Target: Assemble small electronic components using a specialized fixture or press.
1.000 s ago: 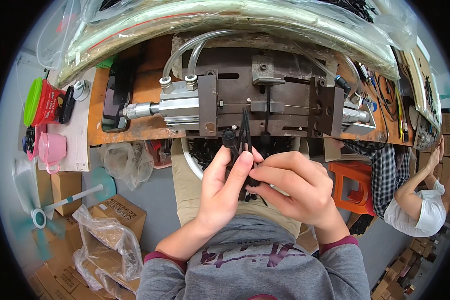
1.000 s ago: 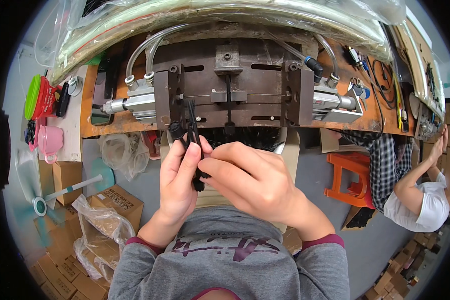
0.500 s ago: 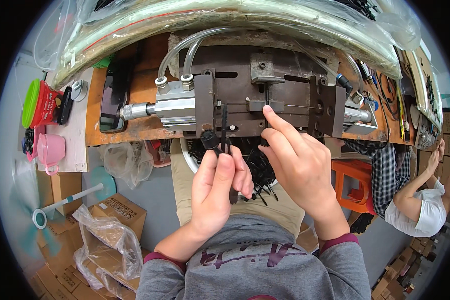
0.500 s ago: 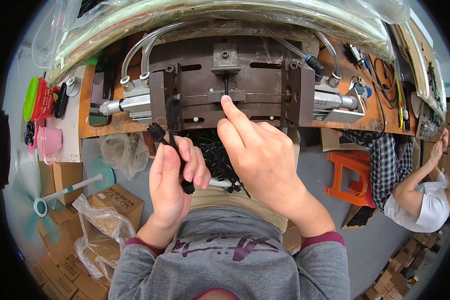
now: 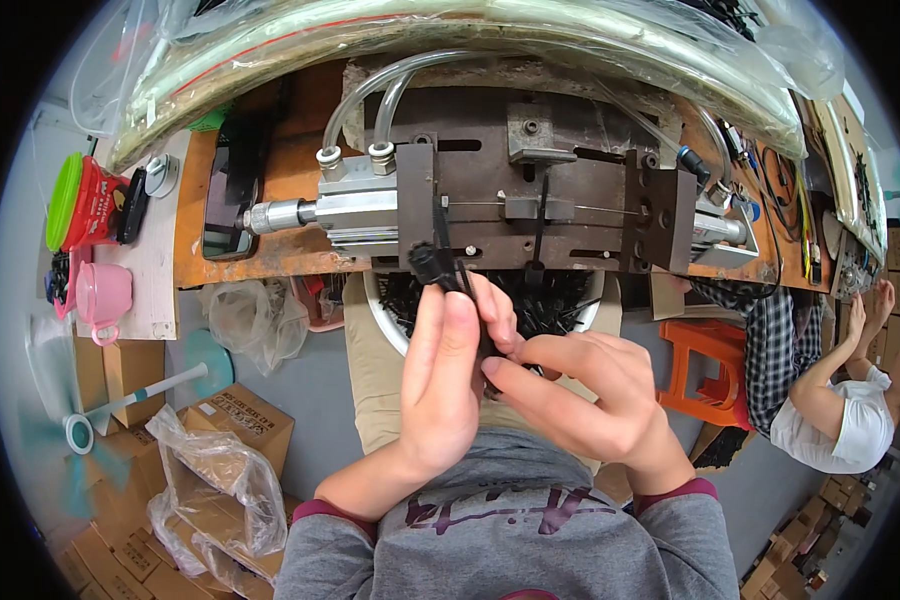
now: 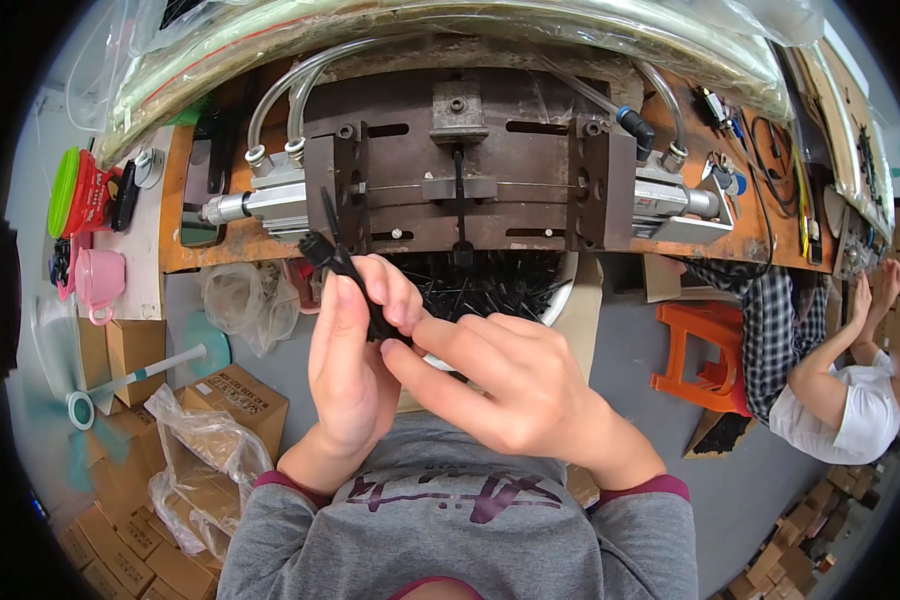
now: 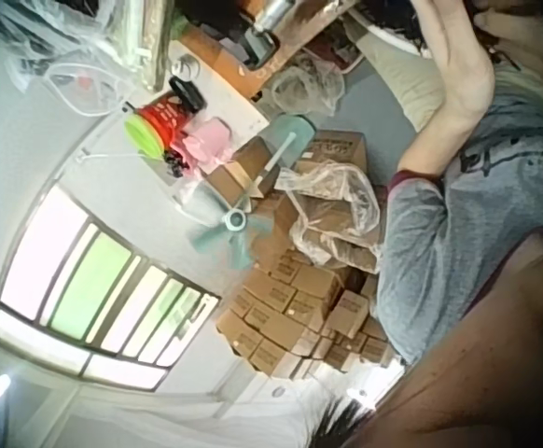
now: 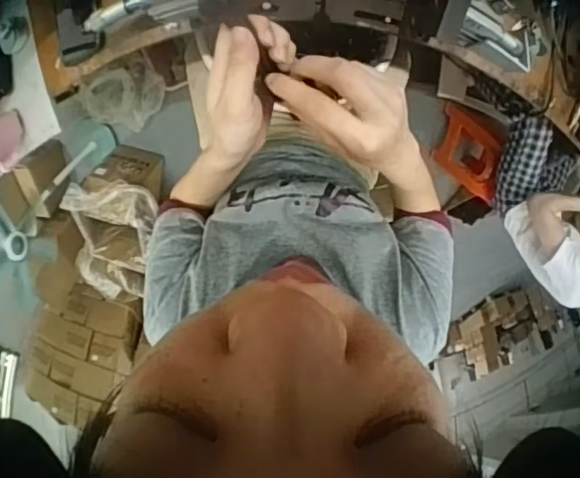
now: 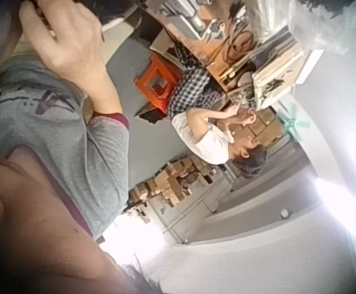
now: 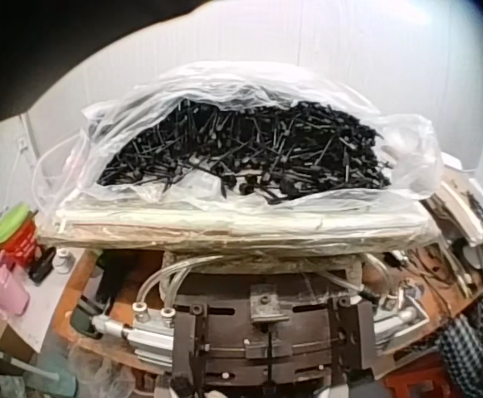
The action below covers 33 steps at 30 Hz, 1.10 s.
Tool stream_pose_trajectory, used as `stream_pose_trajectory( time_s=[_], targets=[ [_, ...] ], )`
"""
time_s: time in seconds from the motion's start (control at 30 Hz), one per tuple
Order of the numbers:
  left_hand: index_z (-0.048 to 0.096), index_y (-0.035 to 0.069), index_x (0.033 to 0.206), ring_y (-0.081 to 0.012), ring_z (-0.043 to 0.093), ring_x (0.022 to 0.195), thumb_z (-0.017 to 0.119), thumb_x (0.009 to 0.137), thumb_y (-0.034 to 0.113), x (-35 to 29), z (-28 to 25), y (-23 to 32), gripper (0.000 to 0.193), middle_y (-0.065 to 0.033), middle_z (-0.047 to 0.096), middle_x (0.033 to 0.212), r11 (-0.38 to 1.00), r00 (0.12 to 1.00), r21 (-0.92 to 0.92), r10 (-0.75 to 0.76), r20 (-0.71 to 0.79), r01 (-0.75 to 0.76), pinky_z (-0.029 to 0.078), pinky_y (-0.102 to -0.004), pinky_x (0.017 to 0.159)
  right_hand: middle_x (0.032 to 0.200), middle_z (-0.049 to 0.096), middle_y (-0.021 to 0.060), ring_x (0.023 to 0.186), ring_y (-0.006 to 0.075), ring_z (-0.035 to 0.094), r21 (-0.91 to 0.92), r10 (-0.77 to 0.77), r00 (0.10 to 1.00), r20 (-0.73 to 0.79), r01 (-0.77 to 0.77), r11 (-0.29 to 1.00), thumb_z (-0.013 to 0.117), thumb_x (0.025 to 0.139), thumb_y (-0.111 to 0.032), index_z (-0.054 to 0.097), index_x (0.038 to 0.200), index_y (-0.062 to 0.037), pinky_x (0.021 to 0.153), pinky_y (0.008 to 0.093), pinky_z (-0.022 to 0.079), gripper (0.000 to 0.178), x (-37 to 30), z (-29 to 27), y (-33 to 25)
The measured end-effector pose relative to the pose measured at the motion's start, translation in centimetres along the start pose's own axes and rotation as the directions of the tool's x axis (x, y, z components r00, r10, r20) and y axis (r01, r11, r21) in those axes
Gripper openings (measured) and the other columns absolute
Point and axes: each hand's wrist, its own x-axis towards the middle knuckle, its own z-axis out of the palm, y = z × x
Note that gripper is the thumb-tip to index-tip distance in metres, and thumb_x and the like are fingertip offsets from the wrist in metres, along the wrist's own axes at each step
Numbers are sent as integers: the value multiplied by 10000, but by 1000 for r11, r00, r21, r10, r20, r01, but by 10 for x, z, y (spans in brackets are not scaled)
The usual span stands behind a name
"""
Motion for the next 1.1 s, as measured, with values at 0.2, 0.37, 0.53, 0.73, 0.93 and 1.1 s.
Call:
stream_pose_trajectory(
  time_s=[0.2, 0.37, 0.53, 0.73, 0.93, 1.1],
  targets=[
    [449, 84, 1050, -144, 456, 843, 379, 1104, 295, 1, -9, -10, 229, -33, 458, 921, 997, 998, 52, -57, -20, 58, 420, -294, 756, 1118, 658, 181, 806, 222, 673, 23, 43, 982, -182, -39, 999, 784, 695, 8, 726, 996, 21, 613, 309, 556, 306, 0, -4, 8],
    [456, 81, 1044, -148, 493, 774, 374, 1109, 279, 0, -11, -7, 224, -33, 473, 863, 991, 999, 128, 41, 11, -42, 443, -295, 689, 1264, 657, 169, 891, 258, 697, -178, 180, 982, -61, -188, 966, 779, 714, 24, 671, 995, 3, 756, 332, 571, 302, 2, 6, 31],
    [441, 84, 1006, -134, 416, 678, 323, 1115, 356, 0, -11, 1, 316, -5, 390, 761, 999, 1000, 45, 20, 19, -20, 416, -294, 637, 1267, 679, 95, 689, 213, 657, -368, 194, 981, 13, -176, 913, 791, 702, -28, 668, 947, -30, 619, 320, 526, 273, 12, 7, 30],
    [438, 78, 1038, -223, 604, 888, 297, 1121, 295, 2, -9, 6, 272, -114, 597, 913, 993, 998, 108, 56, -6, -55, 508, -371, 841, 1187, 707, 82, 660, 195, 653, -402, 226, 972, 67, -180, 898, 814, 702, -50, 682, 951, -41, 591, 304, 520, 282, 19, 2, 26],
    [444, 91, 1071, -328, 589, 1237, 294, 1117, 266, 7, -16, -1, 235, -314, 613, 1282, 979, 985, 135, 141, 101, -154, 413, -445, 1088, 966, 714, 110, 700, 214, 685, 50, 84, 991, -109, -78, 996, 824, 692, -66, 725, 974, -32, 581, 308, 545, 301, 10, -4, 12],
    [485, 52, 1110, -319, 617, 1208, 299, 1115, 283, 5, -8, 7, 296, -341, 617, 1257, 992, 995, 127, -21, 103, 8, 445, -416, 1072, 958, 731, 104, 754, 216, 719, 59, 11, 1000, -21, -10, 998, 876, 657, -69, 765, 942, -47, 606, 301, 573, 307, 6, -5, 11]
  ],
)
